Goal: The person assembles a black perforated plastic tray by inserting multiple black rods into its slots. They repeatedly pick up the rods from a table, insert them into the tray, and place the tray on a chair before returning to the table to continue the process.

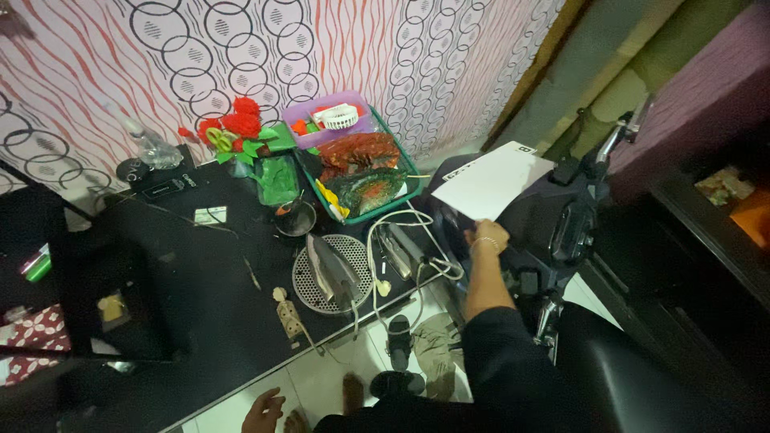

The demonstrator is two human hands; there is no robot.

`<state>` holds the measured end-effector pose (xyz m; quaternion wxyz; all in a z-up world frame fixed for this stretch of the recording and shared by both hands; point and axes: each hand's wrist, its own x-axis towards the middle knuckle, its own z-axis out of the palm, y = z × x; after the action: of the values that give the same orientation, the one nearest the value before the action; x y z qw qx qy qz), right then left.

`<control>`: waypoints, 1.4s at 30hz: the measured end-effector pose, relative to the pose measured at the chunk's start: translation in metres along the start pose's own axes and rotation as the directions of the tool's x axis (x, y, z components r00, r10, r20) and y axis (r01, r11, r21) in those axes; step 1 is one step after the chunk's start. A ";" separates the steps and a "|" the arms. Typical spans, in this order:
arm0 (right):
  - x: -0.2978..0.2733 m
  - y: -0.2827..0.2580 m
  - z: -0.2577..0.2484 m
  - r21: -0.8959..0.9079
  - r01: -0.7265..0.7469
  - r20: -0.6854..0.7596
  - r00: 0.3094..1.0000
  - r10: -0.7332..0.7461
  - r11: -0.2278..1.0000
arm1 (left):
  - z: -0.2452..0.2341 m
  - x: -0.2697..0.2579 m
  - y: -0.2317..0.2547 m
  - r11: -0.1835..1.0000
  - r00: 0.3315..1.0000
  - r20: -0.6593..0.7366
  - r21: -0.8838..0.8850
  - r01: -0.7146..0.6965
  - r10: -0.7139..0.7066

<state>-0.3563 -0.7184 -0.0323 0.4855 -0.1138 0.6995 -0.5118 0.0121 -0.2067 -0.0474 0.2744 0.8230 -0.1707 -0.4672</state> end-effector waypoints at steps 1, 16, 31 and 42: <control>0.007 -0.006 -0.001 0.031 0.003 0.014 1.000 -0.004 1.000 | -0.001 -0.003 0.003 0.999 1.000 -0.002 0.023 0.025 -0.025; -0.030 -0.039 -0.003 -0.288 0.458 -0.199 0.830 -0.521 0.841 | 0.010 -0.016 0.051 0.980 0.997 0.007 0.186 -0.077 0.077; 0.024 -0.010 0.005 0.093 0.170 -0.113 0.981 -0.159 0.981 | -0.004 -0.013 0.063 0.891 0.962 0.245 0.454 -0.007 -0.118; 0.027 -0.029 0.029 0.581 0.144 0.436 0.776 -0.456 0.801 | -0.007 0.006 -0.016 0.881 0.976 0.216 0.469 -0.071 -0.037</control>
<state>-0.3564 -0.7666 -0.0238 0.5876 -0.2376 0.3347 -0.6973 0.0216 -0.1952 -0.0581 0.0487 0.8071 -0.3159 -0.4964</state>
